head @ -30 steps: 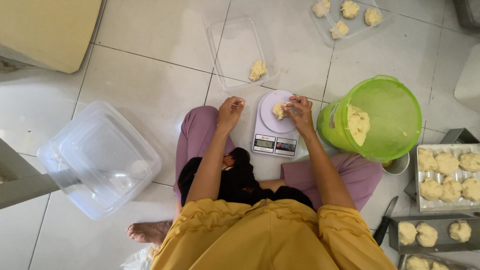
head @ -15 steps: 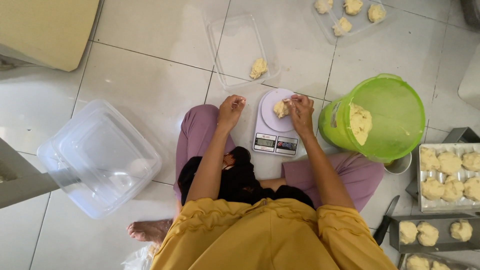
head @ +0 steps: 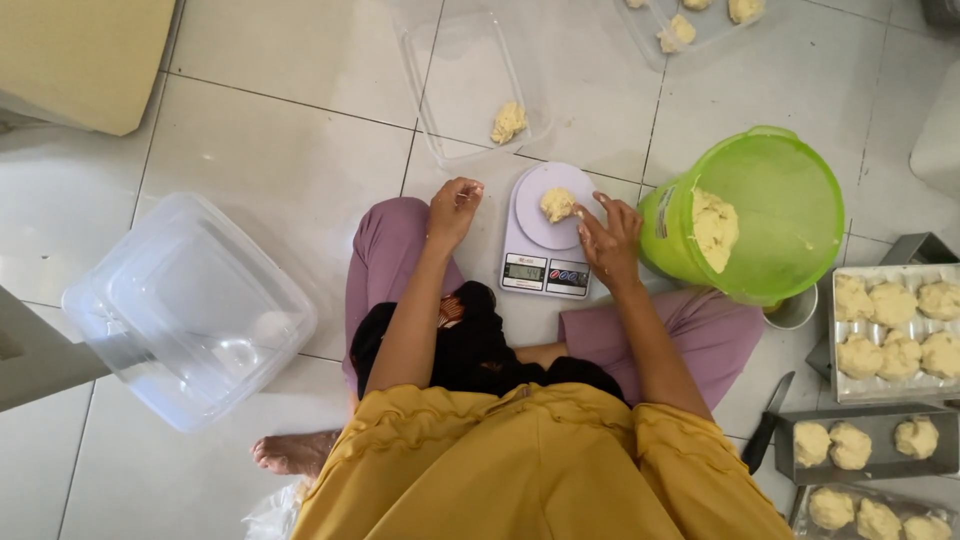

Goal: Portioning dough by weighing individual pieces on a digital scale and placing them into a container.

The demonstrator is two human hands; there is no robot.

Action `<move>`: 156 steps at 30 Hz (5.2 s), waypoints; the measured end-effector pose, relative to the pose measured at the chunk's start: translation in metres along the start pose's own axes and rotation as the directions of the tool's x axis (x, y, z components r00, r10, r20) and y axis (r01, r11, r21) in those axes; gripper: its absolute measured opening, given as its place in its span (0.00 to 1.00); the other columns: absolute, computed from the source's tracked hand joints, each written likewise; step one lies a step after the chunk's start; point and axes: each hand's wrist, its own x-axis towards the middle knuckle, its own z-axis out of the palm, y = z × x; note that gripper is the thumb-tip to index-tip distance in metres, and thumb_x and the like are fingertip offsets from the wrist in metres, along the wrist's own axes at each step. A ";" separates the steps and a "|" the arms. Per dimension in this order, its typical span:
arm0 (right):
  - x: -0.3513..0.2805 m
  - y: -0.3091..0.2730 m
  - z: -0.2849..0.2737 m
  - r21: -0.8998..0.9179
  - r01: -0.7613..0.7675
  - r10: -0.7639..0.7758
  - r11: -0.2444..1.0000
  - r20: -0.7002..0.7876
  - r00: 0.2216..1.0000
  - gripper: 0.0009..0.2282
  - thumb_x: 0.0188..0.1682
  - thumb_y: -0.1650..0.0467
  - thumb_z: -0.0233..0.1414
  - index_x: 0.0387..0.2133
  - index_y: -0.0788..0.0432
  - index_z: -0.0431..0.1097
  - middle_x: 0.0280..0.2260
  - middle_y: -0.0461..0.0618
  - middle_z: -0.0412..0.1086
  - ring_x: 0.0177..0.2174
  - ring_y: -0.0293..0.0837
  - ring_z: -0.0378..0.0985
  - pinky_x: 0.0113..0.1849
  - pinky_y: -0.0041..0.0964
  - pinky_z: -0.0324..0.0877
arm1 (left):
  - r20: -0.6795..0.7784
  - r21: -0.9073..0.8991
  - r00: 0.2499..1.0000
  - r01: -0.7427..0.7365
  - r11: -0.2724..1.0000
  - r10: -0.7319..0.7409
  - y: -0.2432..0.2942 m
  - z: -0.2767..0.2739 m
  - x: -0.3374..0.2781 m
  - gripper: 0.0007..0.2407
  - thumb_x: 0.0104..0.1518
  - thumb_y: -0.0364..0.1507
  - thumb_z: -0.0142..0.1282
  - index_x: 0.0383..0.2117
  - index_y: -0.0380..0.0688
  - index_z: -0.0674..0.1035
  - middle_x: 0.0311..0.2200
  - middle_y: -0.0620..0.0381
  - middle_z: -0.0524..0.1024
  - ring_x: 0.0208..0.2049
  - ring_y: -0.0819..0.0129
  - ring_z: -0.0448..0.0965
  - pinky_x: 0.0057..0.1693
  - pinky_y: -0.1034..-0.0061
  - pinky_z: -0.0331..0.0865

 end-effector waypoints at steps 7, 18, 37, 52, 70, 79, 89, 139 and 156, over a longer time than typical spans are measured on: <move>-0.023 0.001 -0.019 0.253 -0.148 0.187 0.956 -0.140 0.972 0.16 0.62 0.67 0.40 0.54 0.55 0.73 0.55 0.55 0.63 0.51 0.55 0.60 0.54 0.48 0.56 | -0.010 0.007 1.000 -0.015 1.000 0.016 -0.003 0.000 -0.001 0.06 0.60 0.31 0.58 0.38 0.47 0.84 0.35 0.46 0.79 0.37 0.52 0.82 0.45 0.64 0.76; -0.024 -0.010 -0.030 0.416 -0.171 0.252 0.893 -0.149 0.956 0.16 0.62 0.68 0.39 0.50 0.59 0.75 0.50 0.56 0.65 0.44 0.53 0.64 0.48 0.46 0.62 | -0.007 0.047 0.999 -0.033 0.998 0.033 -0.007 -0.001 -0.004 0.05 0.59 0.30 0.58 0.38 0.48 0.84 0.34 0.48 0.79 0.35 0.55 0.82 0.43 0.66 0.76; -0.023 0.005 -0.008 0.382 -0.172 0.249 0.908 -0.164 0.954 0.08 0.55 0.74 0.53 0.45 0.61 0.75 0.47 0.56 0.66 0.45 0.56 0.67 0.48 0.49 0.63 | -0.276 -0.104 0.958 -0.106 0.989 0.073 0.037 -0.010 -0.011 0.09 0.63 0.27 0.54 0.48 0.48 0.79 0.46 0.52 0.71 0.43 0.61 0.76 0.48 0.72 0.71; 0.051 -0.013 0.027 0.129 -0.376 0.266 0.918 0.503 0.822 0.26 0.44 0.65 0.62 0.59 0.37 0.67 0.64 0.53 0.60 0.58 0.61 0.65 0.51 0.59 0.72 | -0.254 -0.077 0.967 -0.037 0.996 0.016 -0.016 0.007 0.015 0.22 0.62 0.36 0.56 0.63 0.52 0.70 0.61 0.40 0.55 0.59 0.44 0.67 0.60 0.58 0.67; 0.085 0.036 0.039 0.235 -0.604 0.384 0.762 0.587 0.712 0.12 0.41 0.71 0.64 0.38 0.57 0.76 0.37 0.63 0.77 0.36 0.61 0.81 0.40 0.52 0.75 | -0.159 -0.144 0.975 0.130 0.981 -0.153 0.006 0.006 0.013 0.21 0.60 0.35 0.56 0.62 0.53 0.72 0.67 0.41 0.53 0.69 0.44 0.58 0.70 0.55 0.55; 0.191 -0.032 -0.013 0.527 -0.555 0.231 0.644 0.557 0.798 0.20 0.42 0.73 0.66 0.48 0.64 0.72 0.45 0.63 0.73 0.44 0.54 0.77 0.44 0.47 0.74 | -0.486 -0.490 0.850 -0.072 0.869 -0.204 0.041 -0.007 0.008 0.16 0.61 0.25 0.52 0.56 0.49 0.74 0.55 0.51 0.64 0.50 0.60 0.74 0.54 0.66 0.70; 0.264 -0.070 0.094 0.275 -0.446 0.048 0.852 0.806 0.590 0.34 0.41 0.66 0.67 0.62 0.53 0.61 0.60 0.66 0.60 0.58 0.66 0.67 0.58 0.57 0.66 | -0.560 -0.528 0.803 -0.158 0.835 -0.202 0.034 -0.004 0.013 0.15 0.61 0.25 0.52 0.55 0.49 0.74 0.53 0.54 0.66 0.46 0.63 0.76 0.49 0.71 0.74; 0.268 -0.170 -0.010 0.145 -0.359 0.130 0.922 0.757 0.640 0.28 0.56 0.70 0.41 0.71 0.38 0.47 0.68 0.58 0.53 0.65 0.61 0.56 0.63 0.60 0.54 | -0.465 -0.541 0.856 -0.072 0.838 -0.226 0.032 -0.011 0.018 0.10 0.57 0.23 0.53 0.44 0.50 0.80 0.48 0.58 0.68 0.45 0.64 0.78 0.51 0.71 0.74; 0.028 0.133 -0.210 0.101 -0.657 0.629 0.747 0.211 0.748 0.05 0.53 0.69 0.58 0.39 0.49 0.81 0.37 0.51 0.80 0.41 0.53 0.81 0.45 0.47 0.75 | -0.471 0.046 0.830 -0.316 0.948 0.300 0.099 -0.003 -0.025 0.07 0.65 0.28 0.50 0.46 0.51 0.78 0.49 0.60 0.68 0.46 0.64 0.74 0.54 0.70 0.69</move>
